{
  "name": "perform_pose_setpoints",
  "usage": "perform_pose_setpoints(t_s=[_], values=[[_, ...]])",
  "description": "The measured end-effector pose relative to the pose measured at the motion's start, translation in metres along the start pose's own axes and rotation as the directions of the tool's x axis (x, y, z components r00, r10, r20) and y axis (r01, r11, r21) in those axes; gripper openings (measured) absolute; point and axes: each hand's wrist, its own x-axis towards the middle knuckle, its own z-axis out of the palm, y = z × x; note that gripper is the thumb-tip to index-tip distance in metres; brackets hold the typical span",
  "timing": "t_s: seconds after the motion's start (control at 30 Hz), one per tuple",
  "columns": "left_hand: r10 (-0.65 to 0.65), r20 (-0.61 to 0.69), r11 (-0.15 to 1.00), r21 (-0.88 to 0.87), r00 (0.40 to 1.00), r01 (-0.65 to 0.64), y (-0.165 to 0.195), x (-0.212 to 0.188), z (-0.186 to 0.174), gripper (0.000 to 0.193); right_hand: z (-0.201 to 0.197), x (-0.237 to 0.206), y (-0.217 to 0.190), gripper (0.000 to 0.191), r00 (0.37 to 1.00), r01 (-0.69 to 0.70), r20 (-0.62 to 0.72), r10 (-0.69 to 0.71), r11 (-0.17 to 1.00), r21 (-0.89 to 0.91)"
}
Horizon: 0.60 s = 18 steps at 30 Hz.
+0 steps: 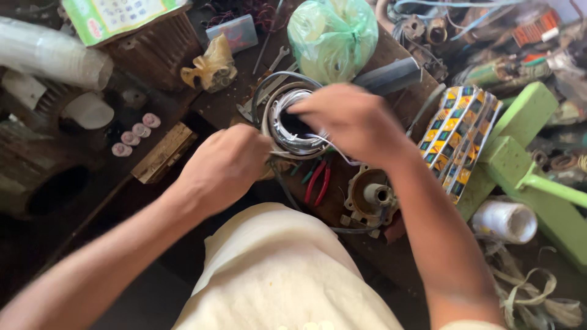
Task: The person winds white wire onto a cylindrical spool using both hands. They repeatedly pull wire from the spool, wrap it around the spool, and tuck it inside. The person uses a green-handled tool to press the wire into place and scissors to cut the wire.
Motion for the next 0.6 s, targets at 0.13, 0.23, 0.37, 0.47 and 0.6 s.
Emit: perform_pose_setpoints(t_s=[0.13,0.23,0.37,0.47,0.6], values=[[-0.377,0.334,0.159,-0.895,0.864,0.416,0.017,-0.041,-0.003,0.013,-0.008,-0.068,-0.001,0.017,0.91,-0.374,-0.248,0.333,0.917,-0.14],[-0.235,0.376,-0.127,-0.926,0.896,0.356,0.037,-0.064,0.003,0.013,0.011,-0.096,-0.017,0.016,0.806,-0.59,0.114,0.581,0.803,0.083],[-0.161,0.266,-0.017,-0.964,0.95,0.267,0.064,-0.065,0.031,0.011,0.036,-0.099,-0.082,0.022,0.655,-0.746,0.193,0.731,0.585,0.317],[-0.278,0.206,-0.239,-0.961,0.938,0.14,0.075,-0.055,0.042,0.01,0.058,-0.088,-0.111,0.024,0.894,-0.426,0.138,0.425,0.904,-0.026],[-0.456,0.321,-0.294,-0.935,0.83,0.2,0.075,-0.051,0.018,0.011,0.055,-0.094,-0.11,0.059,0.97,-0.165,0.18,0.163,0.986,-0.003]])
